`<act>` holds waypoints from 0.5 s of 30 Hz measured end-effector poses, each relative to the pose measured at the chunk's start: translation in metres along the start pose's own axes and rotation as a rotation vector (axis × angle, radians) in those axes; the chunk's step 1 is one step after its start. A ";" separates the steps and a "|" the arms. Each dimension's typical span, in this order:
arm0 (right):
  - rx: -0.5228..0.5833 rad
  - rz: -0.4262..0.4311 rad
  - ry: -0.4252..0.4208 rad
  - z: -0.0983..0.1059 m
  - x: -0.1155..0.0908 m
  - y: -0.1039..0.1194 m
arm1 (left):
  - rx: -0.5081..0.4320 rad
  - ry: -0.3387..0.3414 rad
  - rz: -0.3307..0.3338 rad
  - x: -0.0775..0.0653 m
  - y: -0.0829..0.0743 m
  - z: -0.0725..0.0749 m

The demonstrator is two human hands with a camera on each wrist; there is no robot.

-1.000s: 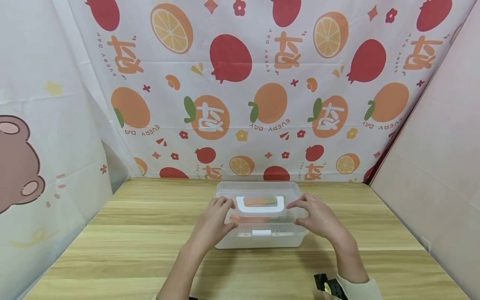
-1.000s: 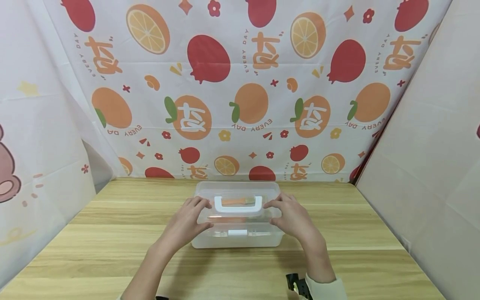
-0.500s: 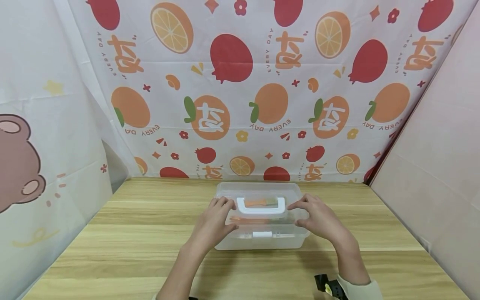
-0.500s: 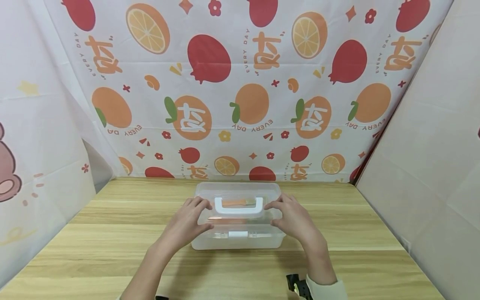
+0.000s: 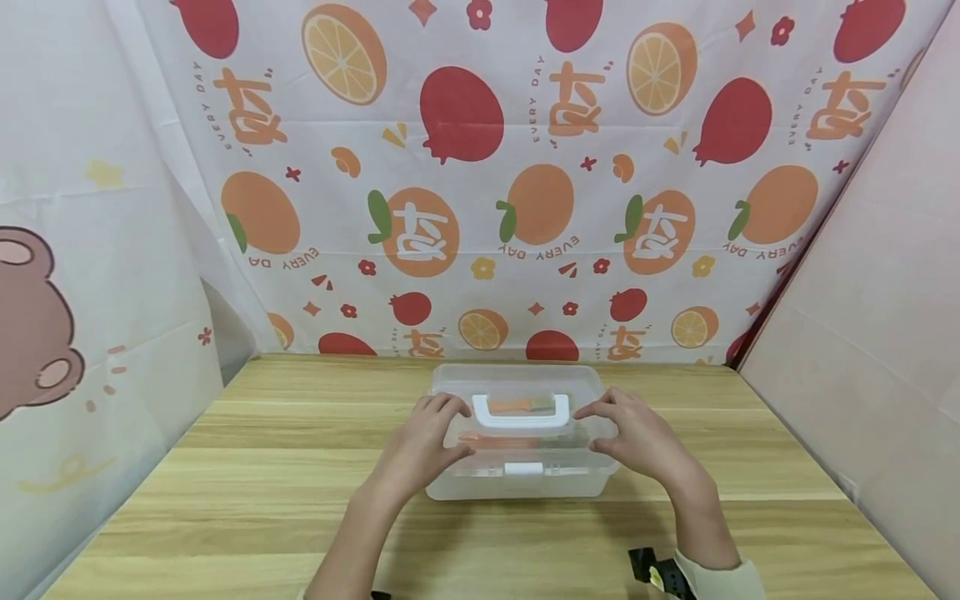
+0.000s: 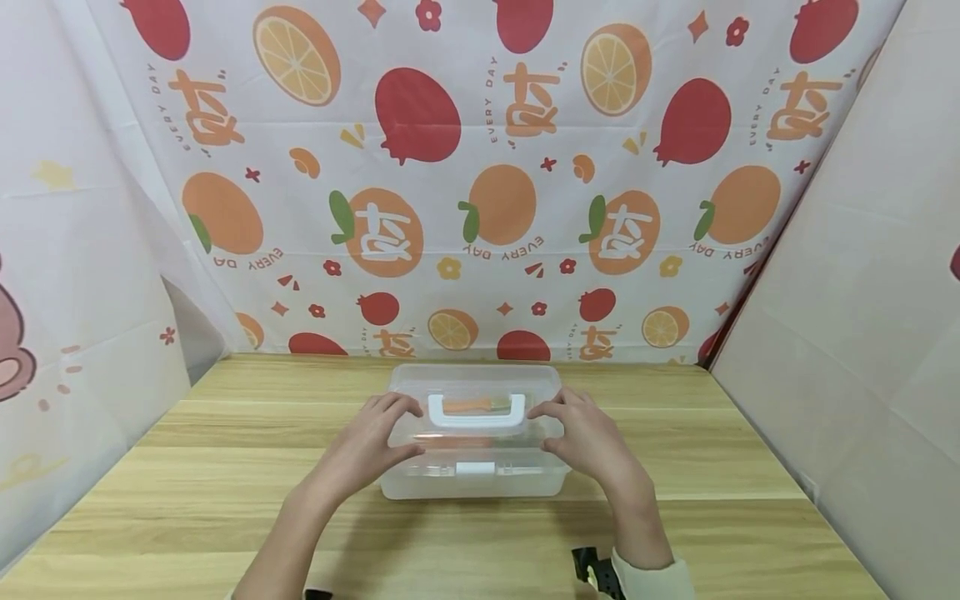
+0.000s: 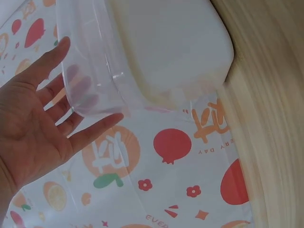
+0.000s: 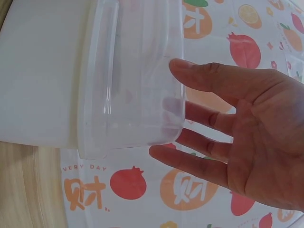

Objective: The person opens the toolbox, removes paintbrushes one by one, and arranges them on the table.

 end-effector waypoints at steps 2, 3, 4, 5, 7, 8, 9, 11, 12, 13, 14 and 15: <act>0.004 -0.005 0.000 -0.001 0.001 -0.001 | -0.011 0.016 0.013 0.002 0.002 0.000; 0.007 -0.008 -0.001 -0.001 0.001 -0.001 | -0.021 0.024 0.019 0.003 0.004 0.000; 0.007 -0.009 -0.002 -0.002 0.002 -0.002 | -0.025 0.031 0.022 0.004 0.005 0.000; 0.007 -0.008 -0.003 -0.002 0.002 -0.002 | -0.031 0.037 0.024 0.005 0.006 0.000; 0.007 -0.004 -0.005 -0.003 0.003 -0.003 | -0.046 0.055 0.030 0.007 0.009 0.000; 0.005 -0.002 -0.008 -0.003 0.004 -0.004 | -0.055 0.067 0.033 0.008 0.011 0.000; 0.006 0.000 -0.009 -0.004 0.004 -0.004 | -0.065 0.081 0.036 0.009 0.012 0.000; 0.005 0.008 -0.011 -0.004 0.006 -0.005 | -0.081 0.106 0.043 0.011 0.015 -0.001; 0.006 0.010 -0.013 -0.004 0.006 -0.005 | -0.091 0.118 0.048 0.012 0.017 -0.002; 0.005 0.011 -0.015 -0.004 0.007 -0.005 | -0.101 0.128 0.051 0.013 0.018 -0.002; 0.003 0.012 -0.016 -0.004 0.008 -0.005 | -0.108 0.136 0.053 0.014 0.019 -0.003; 0.003 0.013 -0.016 -0.004 0.008 -0.005 | -0.115 0.143 0.056 0.015 0.020 -0.003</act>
Point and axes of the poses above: each hand's wrist, its own x-axis towards the middle knuckle, its own z-axis out of the back of the hand, y = z × x, the point moved 3 cm from there along x, towards the middle knuckle, and after that the axes turned 14 degrees about z, right-handed, at the moved point
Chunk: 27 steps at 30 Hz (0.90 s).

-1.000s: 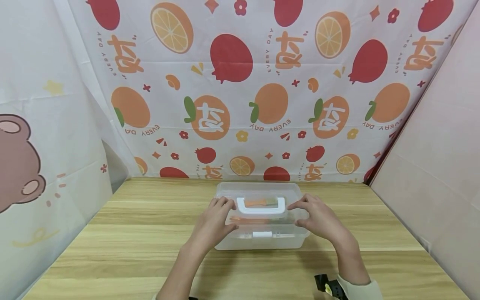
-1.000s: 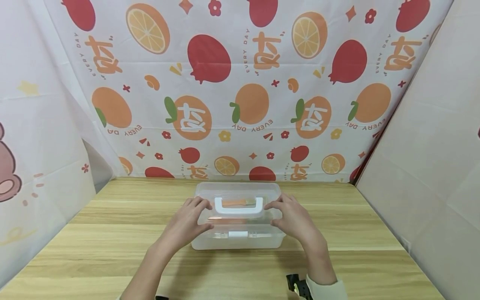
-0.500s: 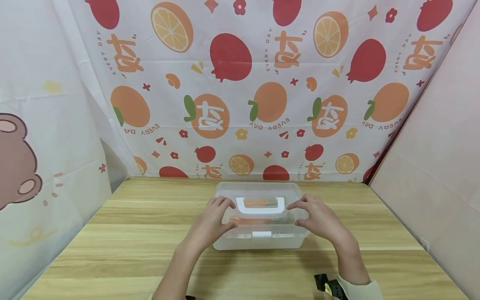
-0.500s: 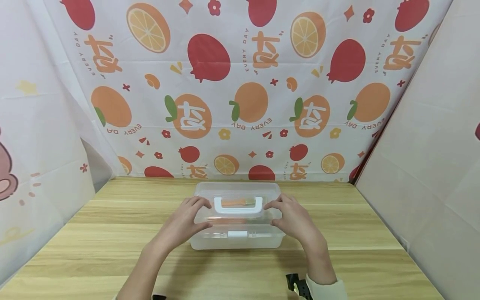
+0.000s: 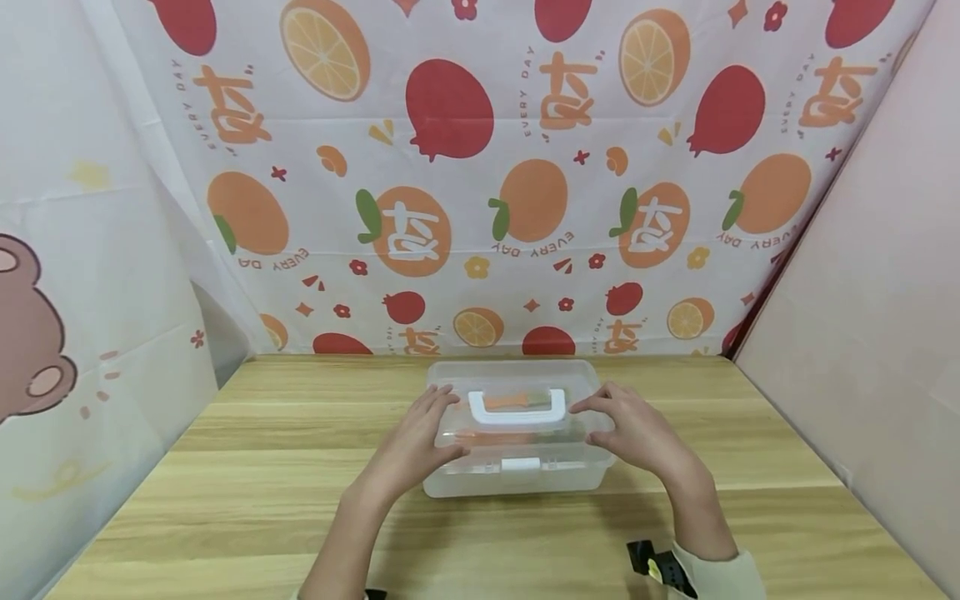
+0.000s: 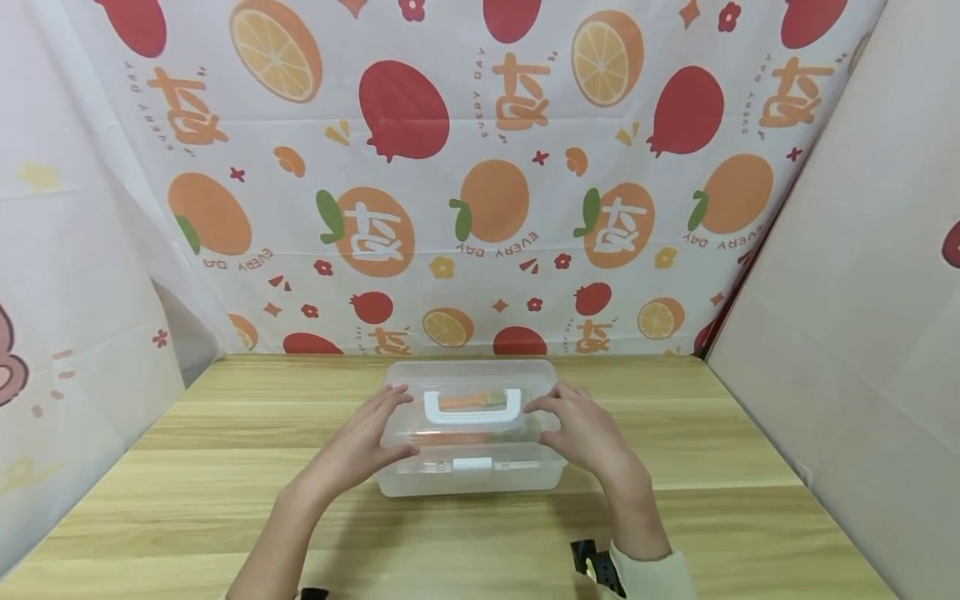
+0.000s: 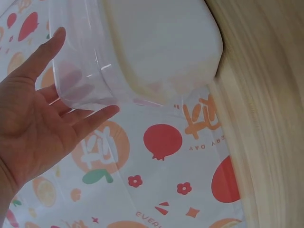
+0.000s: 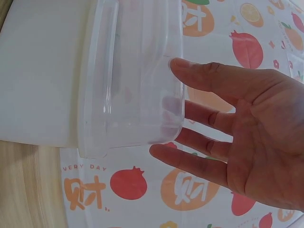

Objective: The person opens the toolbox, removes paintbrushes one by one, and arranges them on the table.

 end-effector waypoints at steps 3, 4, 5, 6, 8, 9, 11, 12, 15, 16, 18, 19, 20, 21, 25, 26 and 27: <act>-0.006 0.006 0.003 0.002 0.002 0.003 | -0.011 -0.001 0.009 -0.002 0.001 0.002; -0.009 0.007 0.004 0.002 0.003 0.004 | -0.013 -0.002 0.011 -0.003 0.001 0.003; -0.011 0.008 0.005 0.003 0.003 0.005 | -0.015 -0.004 0.013 -0.003 0.002 0.004; -0.011 0.008 0.006 0.003 0.004 0.006 | -0.015 -0.006 0.013 -0.004 0.002 0.004; -0.011 0.007 0.005 0.003 0.004 0.007 | -0.015 -0.012 0.011 -0.005 0.002 0.006; -0.011 0.008 0.003 0.004 0.004 0.008 | -0.018 -0.013 0.012 -0.005 0.002 0.006; -0.009 0.008 0.003 0.003 0.004 0.009 | -0.016 -0.015 0.013 -0.006 0.001 0.007; -0.008 0.009 0.004 0.003 0.004 0.010 | -0.015 -0.015 0.012 -0.006 0.001 0.007; -0.014 0.009 0.004 0.003 0.003 0.010 | -0.013 -0.017 0.011 -0.007 0.001 0.006; -0.017 0.011 0.005 0.003 0.002 0.011 | -0.010 -0.018 0.009 -0.007 0.001 0.006; -0.022 0.016 0.004 0.004 0.001 0.011 | -0.009 -0.021 0.009 -0.007 0.000 0.005; -0.025 0.019 0.004 0.004 0.000 0.012 | -0.009 -0.021 0.012 -0.008 0.000 0.005; -0.028 0.026 0.005 0.005 -0.001 0.012 | -0.009 -0.023 0.013 -0.008 0.000 0.004; -0.030 0.033 0.005 0.005 -0.001 0.012 | -0.009 -0.023 0.014 -0.009 -0.001 0.004; -0.037 0.058 -0.008 0.009 -0.006 0.014 | -0.013 -0.013 0.011 -0.011 -0.004 0.001; -0.036 0.064 -0.013 0.009 -0.008 0.014 | -0.014 -0.010 0.010 -0.012 -0.005 0.001; -0.033 0.067 -0.020 0.010 -0.009 0.014 | -0.016 -0.006 0.011 -0.013 -0.005 0.000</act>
Point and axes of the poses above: each hand's wrist, its own x-axis towards the middle knuckle, its own z-axis out of the back of the hand, y = z × x, the point moved 3 cm from there along x, towards the middle knuckle, and after that the axes turned 14 degrees about z, right-handed, at the moved point
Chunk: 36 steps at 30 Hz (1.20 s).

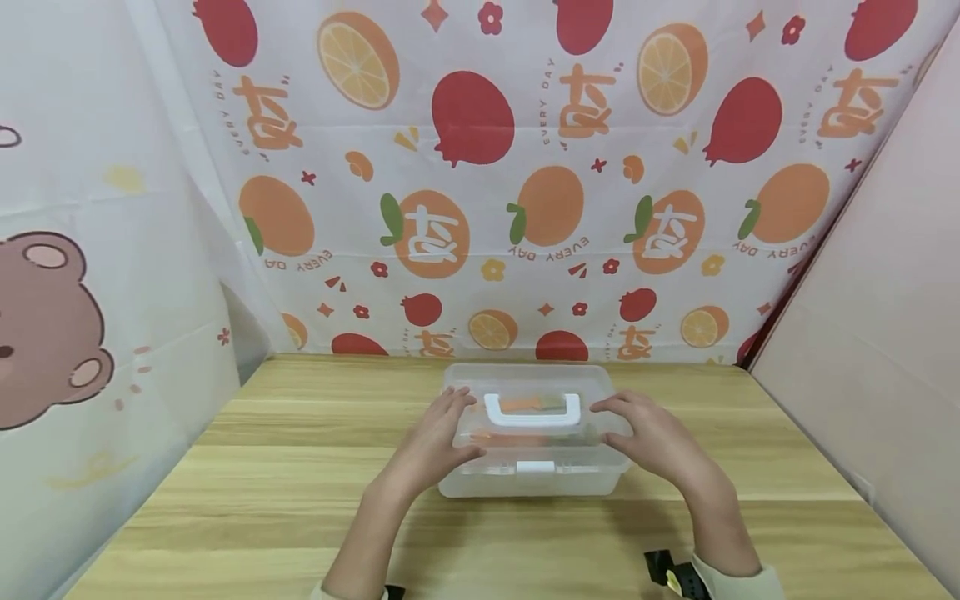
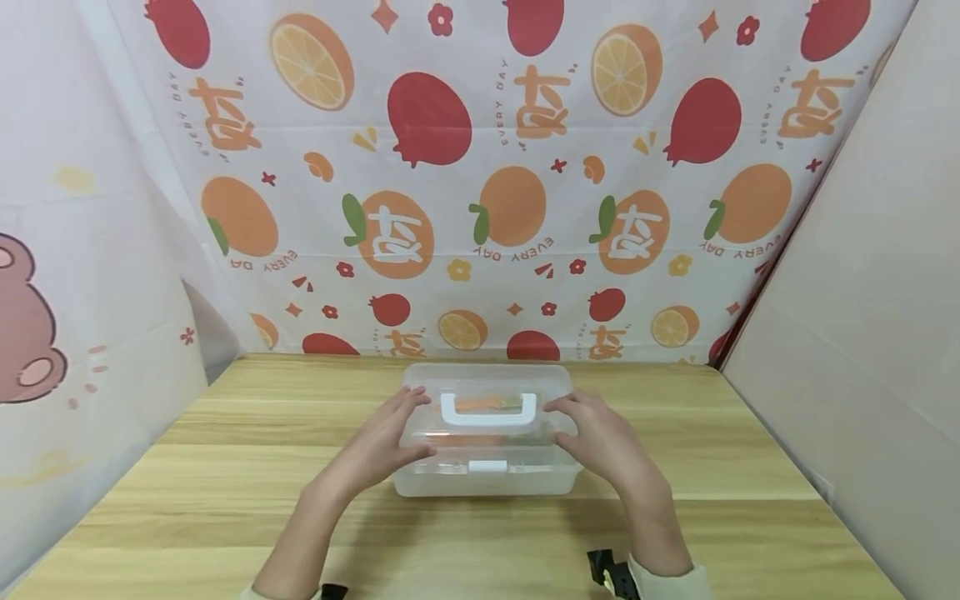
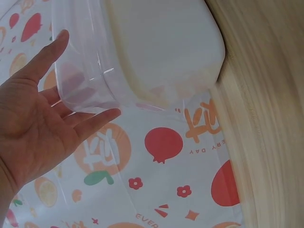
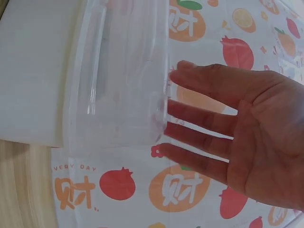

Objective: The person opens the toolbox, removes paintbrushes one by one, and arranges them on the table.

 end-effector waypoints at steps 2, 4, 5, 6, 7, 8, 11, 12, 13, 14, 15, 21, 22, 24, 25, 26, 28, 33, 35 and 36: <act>-0.004 0.013 -0.010 0.002 -0.002 0.001 | -0.009 0.004 -0.001 0.000 -0.001 -0.001; -0.014 0.039 -0.019 0.002 -0.003 0.004 | -0.013 0.003 0.002 -0.001 -0.001 -0.002; -0.023 0.067 -0.024 0.002 -0.002 0.006 | -0.015 0.001 0.003 -0.001 -0.002 -0.002; -0.038 0.103 -0.032 0.002 -0.002 0.008 | -0.016 -0.002 0.003 -0.001 -0.002 -0.002; -0.058 0.145 -0.045 0.001 -0.001 0.011 | -0.018 -0.002 0.002 -0.002 -0.001 -0.002; -0.083 0.192 -0.060 -0.001 0.000 0.013 | -0.019 -0.001 0.003 -0.002 0.000 -0.002; -0.162 0.355 -0.135 -0.006 0.002 0.021 | -0.021 0.002 0.002 -0.001 0.000 -0.001; -0.191 0.406 -0.164 -0.009 0.003 0.023 | -0.021 0.004 0.001 -0.001 0.000 -0.001; -0.210 0.456 -0.193 -0.012 0.003 0.026 | -0.021 0.005 0.000 0.000 0.000 -0.001; -0.218 0.509 -0.219 -0.016 0.004 0.028 | -0.020 0.006 -0.001 0.000 0.000 -0.001; -0.224 0.558 -0.243 -0.020 0.004 0.030 | -0.018 0.006 -0.001 0.001 0.001 -0.001; -0.303 0.832 -0.330 -0.048 0.003 0.037 | -0.011 0.006 -0.007 0.003 0.002 0.000; -0.324 0.864 -0.340 -0.052 0.002 0.036 | -0.010 0.006 -0.007 0.004 0.002 0.000; -0.362 0.912 -0.357 -0.059 0.000 0.034 | -0.007 0.007 -0.008 0.004 0.002 0.000; -0.385 0.924 -0.366 -0.062 0.000 0.033 | -0.006 0.006 -0.008 0.004 0.002 0.001; -0.405 0.939 -0.380 -0.064 -0.001 0.032 | -0.003 0.006 -0.009 0.005 0.002 0.001; -0.448 0.967 -0.404 -0.067 -0.001 0.031 | -0.002 0.003 -0.008 0.005 0.002 0.001; -0.562 1.062 -0.500 -0.073 0.000 0.032 | -0.001 -0.004 -0.006 0.006 0.002 0.001; -0.525 1.045 -0.525 -0.075 0.000 0.034 | -0.002 -0.002 -0.004 0.006 0.002 0.001; -0.466 1.009 -0.517 -0.076 0.001 0.035 | -0.002 -0.001 -0.005 0.006 0.002 0.001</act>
Point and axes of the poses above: each hand's wrist, its own x-axis towards the middle knuckle, its own z-axis out of the back of the hand, y = z × x, the point moved 3 cm from there along x, towards the middle knuckle, and after that the axes turned 14 degrees about z, right-handed, at the moved point
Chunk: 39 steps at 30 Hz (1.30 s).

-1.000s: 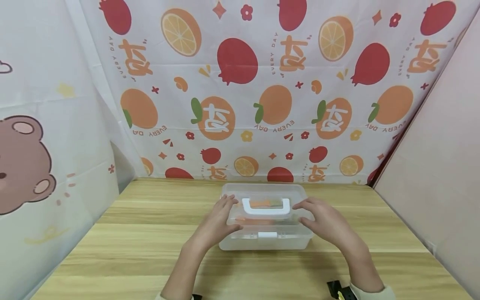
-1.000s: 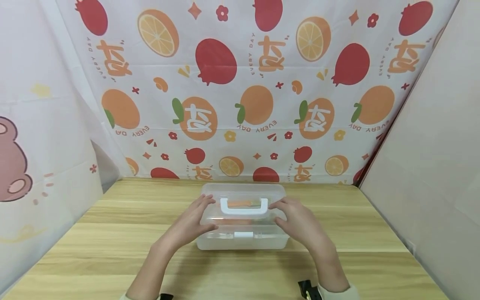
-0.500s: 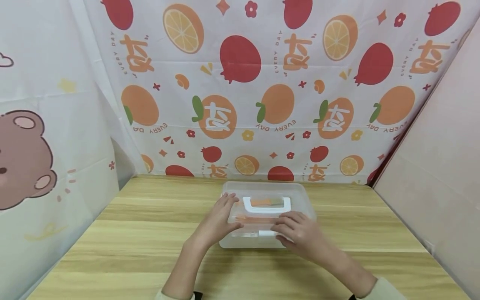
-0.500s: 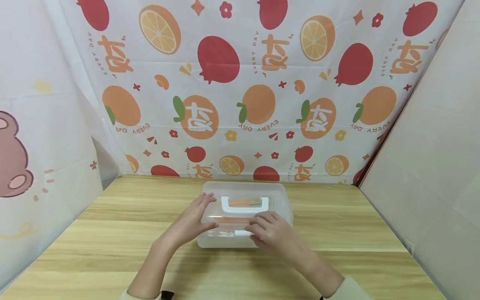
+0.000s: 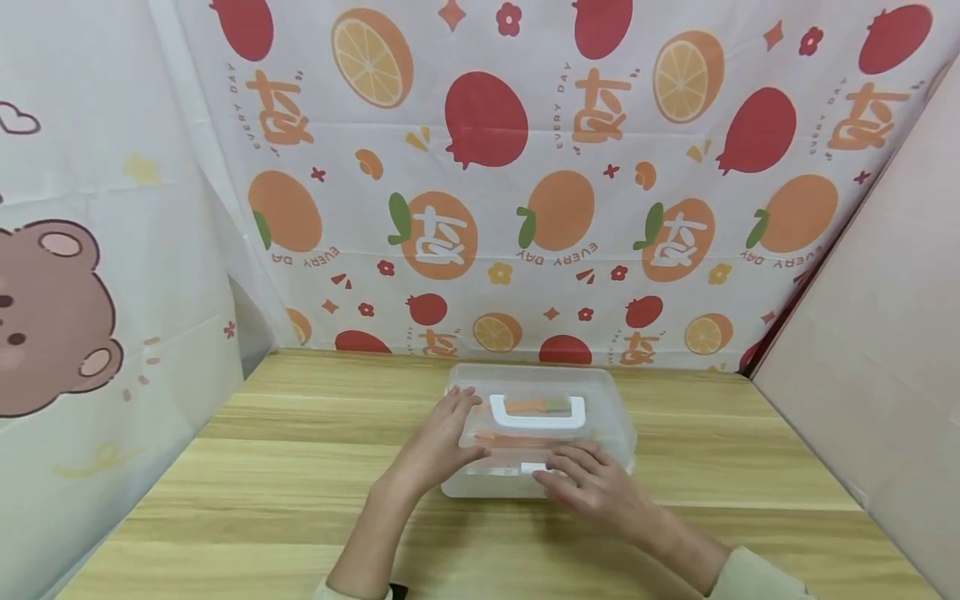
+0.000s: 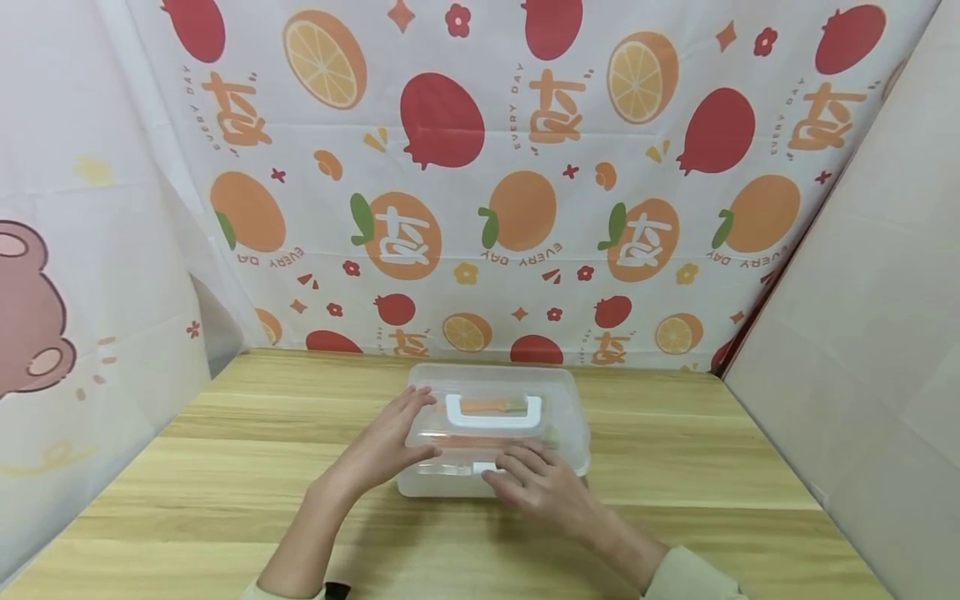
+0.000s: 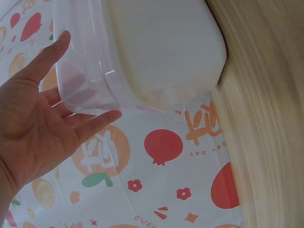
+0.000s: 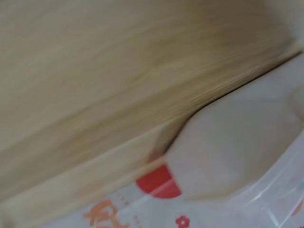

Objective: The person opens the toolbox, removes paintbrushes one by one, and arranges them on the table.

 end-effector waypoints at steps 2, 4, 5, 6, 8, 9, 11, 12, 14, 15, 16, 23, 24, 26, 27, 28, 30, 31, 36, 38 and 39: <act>0.181 -0.175 -0.015 -0.001 0.000 0.002 | 0.000 0.003 -0.003 0.000 0.000 -0.001; 0.440 -0.449 -0.026 -0.002 -0.001 0.004 | -0.002 0.004 -0.005 0.000 -0.001 -0.001; 0.580 -0.604 -0.022 -0.003 -0.003 0.006 | -0.002 0.004 -0.006 0.000 -0.001 -0.001; 0.742 -0.766 -0.023 -0.005 -0.004 0.009 | -0.002 0.003 -0.008 0.000 -0.001 -0.001; 1.041 -1.098 -0.036 -0.009 -0.009 0.016 | -0.006 0.003 -0.008 0.000 -0.002 0.000; 1.160 -1.248 -0.042 -0.011 -0.012 0.020 | -0.007 0.003 -0.007 0.000 -0.002 0.000; 1.360 -1.514 -0.064 -0.015 -0.017 0.027 | -0.009 0.002 -0.004 0.000 -0.002 0.001; 1.445 -1.621 -0.104 -0.016 -0.020 0.030 | -0.009 0.002 -0.002 0.001 -0.002 0.002; 1.563 -1.773 -0.197 -0.019 -0.023 0.034 | -0.007 0.003 -0.001 0.001 -0.002 0.002; 1.615 -1.831 -0.252 -0.020 -0.024 0.036 | -0.005 0.003 -0.001 0.001 -0.002 0.002; 1.663 -1.885 -0.320 -0.020 -0.024 0.038 | -0.004 0.002 0.000 0.001 -0.002 0.002; 1.794 -2.083 -0.800 -0.023 -0.014 0.042 | 0.001 -0.006 -0.024 0.001 -0.002 0.001; 1.786 -2.096 -0.844 -0.023 -0.012 0.042 | 0.000 -0.007 -0.027 0.001 -0.002 0.001; 1.757 -2.122 -0.914 -0.025 -0.009 0.043 | -0.003 -0.009 -0.030 0.001 -0.002 0.001; 1.738 -2.131 -0.934 -0.026 -0.008 0.044 | -0.005 -0.009 -0.030 0.000 -0.001 0.001; 1.714 -2.146 -0.952 -0.027 -0.007 0.045 | -0.006 -0.008 -0.030 0.001 -0.001 0.001; 1.669 -2.166 -0.968 -0.029 -0.006 0.046 | -0.007 -0.004 -0.025 0.000 -0.001 0.001; 1.649 -2.173 -0.969 -0.030 -0.006 0.047 | -0.007 -0.002 -0.022 0.000 -0.001 0.001; 1.570 -2.177 -0.962 -0.036 -0.006 0.051 | -0.014 0.007 -0.005 0.000 0.000 0.000; 1.539 -2.182 -0.959 -0.038 -0.007 0.053 | -0.016 0.007 -0.005 -0.001 0.000 0.000; 1.526 -2.184 -0.954 -0.039 -0.008 0.054 | -0.017 0.007 -0.005 -0.001 0.001 -0.001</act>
Point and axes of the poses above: each hand's wrist, its own x-axis towards the middle knuckle, its own z-axis out of the back of the hand, y = z × x, the point moved 3 cm from there along x, towards the middle knuckle, and after that the axes turned 14 degrees about z, right-handed, at the moved point
